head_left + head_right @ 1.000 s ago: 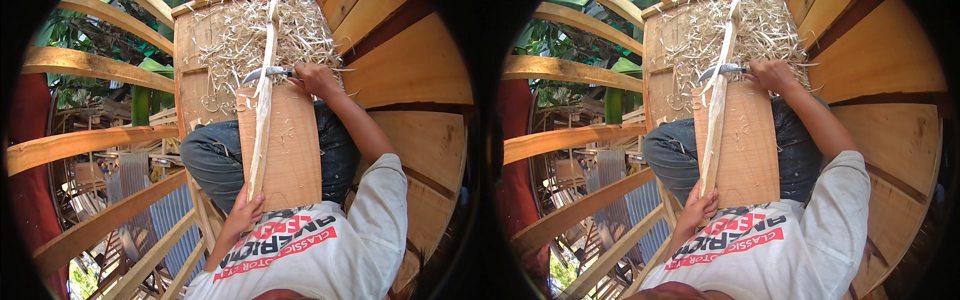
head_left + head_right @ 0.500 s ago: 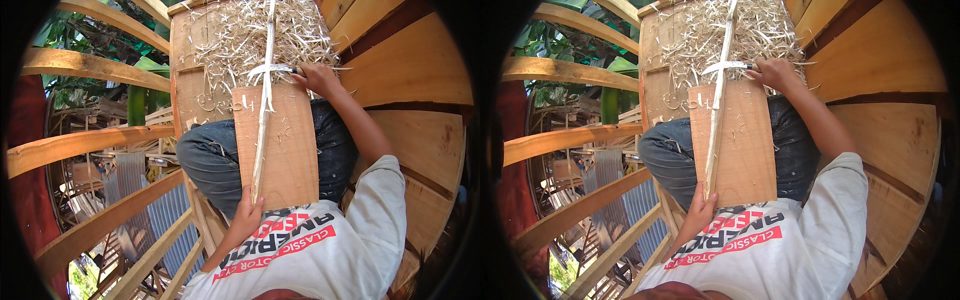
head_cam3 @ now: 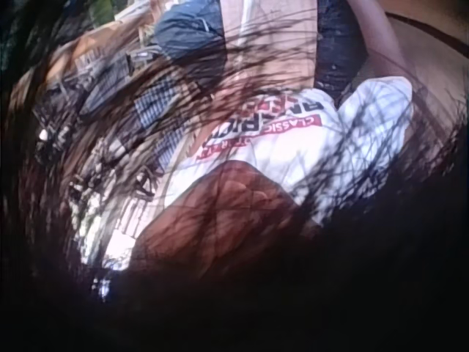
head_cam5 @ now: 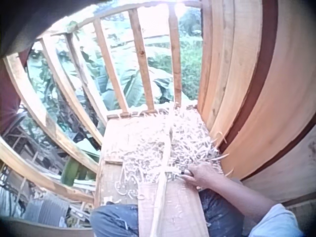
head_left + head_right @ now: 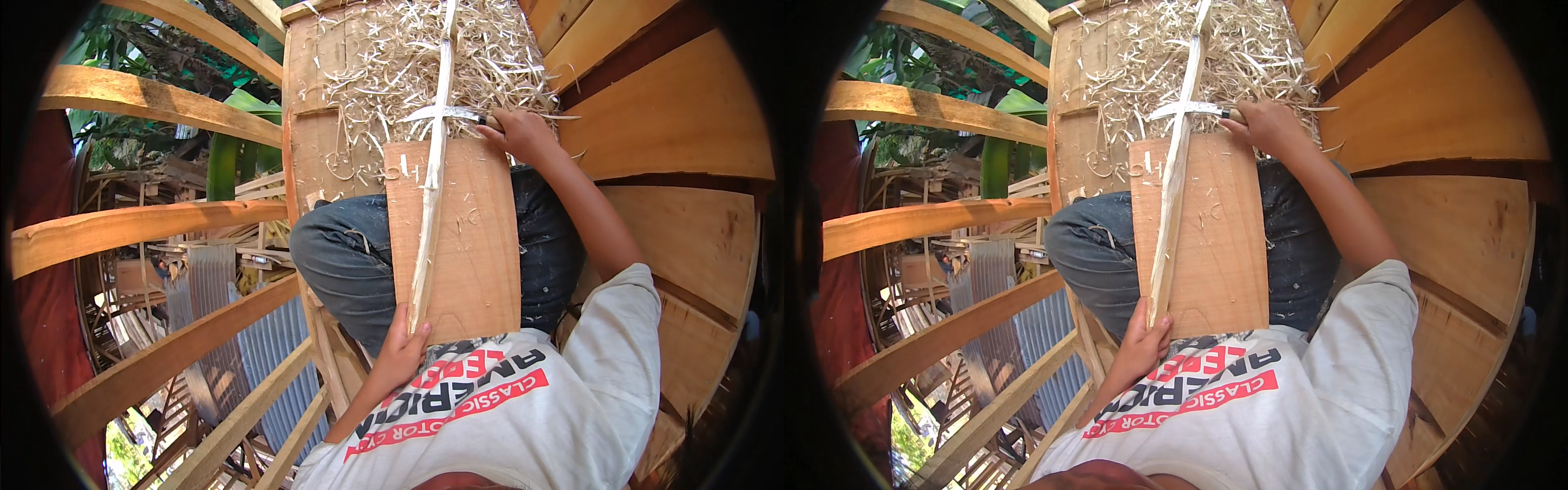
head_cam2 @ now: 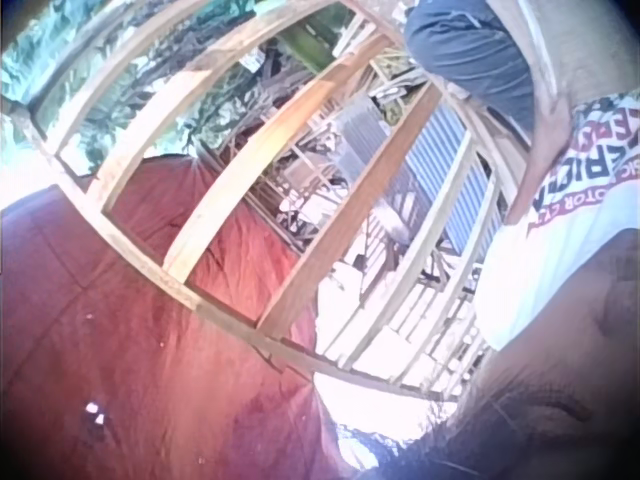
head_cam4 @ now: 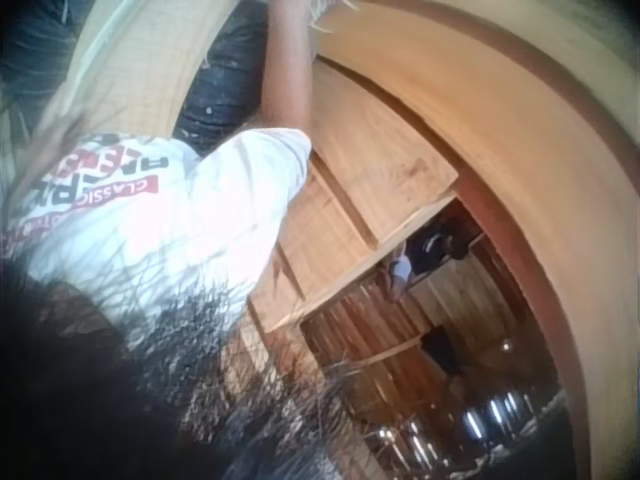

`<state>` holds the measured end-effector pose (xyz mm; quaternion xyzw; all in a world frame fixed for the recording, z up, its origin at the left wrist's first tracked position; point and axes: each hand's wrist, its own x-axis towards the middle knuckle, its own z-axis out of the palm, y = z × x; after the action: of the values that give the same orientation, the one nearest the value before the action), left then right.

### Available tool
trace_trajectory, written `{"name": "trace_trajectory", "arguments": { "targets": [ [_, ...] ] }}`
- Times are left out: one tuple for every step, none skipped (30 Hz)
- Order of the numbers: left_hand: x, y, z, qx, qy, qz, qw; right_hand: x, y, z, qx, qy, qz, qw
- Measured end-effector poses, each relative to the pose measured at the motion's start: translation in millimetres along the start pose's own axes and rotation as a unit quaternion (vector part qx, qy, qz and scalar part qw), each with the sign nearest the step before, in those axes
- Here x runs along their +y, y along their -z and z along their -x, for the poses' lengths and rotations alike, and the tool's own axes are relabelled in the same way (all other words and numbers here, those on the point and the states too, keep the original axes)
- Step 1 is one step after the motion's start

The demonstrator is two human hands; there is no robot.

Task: The person sits cross-legged and uses a curved knife to shave thin strips from a long wooden stick, repeatedly pulling the blade toward the body to remove shavings. The stick is held against a flat wooden board on the lap, and wood shavings accumulate on the board and surrounding platform.

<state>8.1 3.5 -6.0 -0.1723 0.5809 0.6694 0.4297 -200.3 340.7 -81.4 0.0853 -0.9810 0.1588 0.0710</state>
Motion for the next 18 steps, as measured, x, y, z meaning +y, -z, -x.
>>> {"name": "trace_trajectory", "arguments": {
  "targets": [
    [-1,3,0,0.010,-0.013,-0.039,0.999,0,1,2,-0.014,0.003,-0.040,0.999],
    [0,7,0,0.021,-0.025,-0.079,0.996,-1,4,1,-0.084,-0.018,-0.115,0.990],
    [1,9,1,0.022,-0.023,-0.078,0.996,-3,11,-1,-0.153,-0.040,-0.189,0.969],
    [3,11,2,0.022,-0.022,-0.077,0.997,-7,21,-5,-0.221,-0.061,-0.259,0.938],
    [3,14,4,0.027,-0.021,-0.075,0.997,-27,45,-11,-0.334,-0.168,-0.378,0.847],
    [5,15,4,0.021,-0.016,-0.065,0.998,-24,43,-8,-0.336,-0.185,-0.417,0.824],
    [6,15,5,0.016,-0.011,-0.055,0.998,-21,36,-4,-0.338,-0.201,-0.456,0.799],
    [7,15,6,0.012,-0.006,-0.044,0.999,-19,33,-2,-0.339,-0.216,-0.493,0.772],
    [8,15,7,0.011,-0.004,-0.039,0.999,-22,32,0,-0.333,-0.256,-0.528,0.738],
    [9,15,7,0.010,-0.003,-0.035,0.999,-18,29,-1,-0.323,-0.263,-0.528,0.741],
    [10,15,8,0.009,-0.002,-0.030,1.000,-11,24,-2,-0.312,-0.269,-0.527,0.743],
    [8,16,9,0.007,-0.002,-0.023,1.000,-9,20,-3,-0.304,-0.276,-0.527,0.744],
    [6,17,9,0.005,-0.002,-0.016,1.000,-9,19,-4,-0.275,-0.275,-0.465,0.795],
    [4,18,10,0.002,-0.003,-0.010,1.000,-11,14,-4,-0.236,-0.251,-0.436,0.831],
    [6,19,10,-0.010,0.014,0.022,1.000,-16,10,-4,-0.195,-0.227,-0.405,0.864],
    [9,21,11,-0.023,0.030,0.055,0.998,-21,7,-3,-0.153,-0.202,-0.372,0.893],
    [11,22,11,-0.036,0.047,0.086,0.995,-26,8,-1,-0.133,-0.202,-0.340,0.909],
    [9,22,11,-0.032,0.046,0.085,0.995,-29,8,1,-0.106,-0.177,-0.316,0.926]
  ]
}}
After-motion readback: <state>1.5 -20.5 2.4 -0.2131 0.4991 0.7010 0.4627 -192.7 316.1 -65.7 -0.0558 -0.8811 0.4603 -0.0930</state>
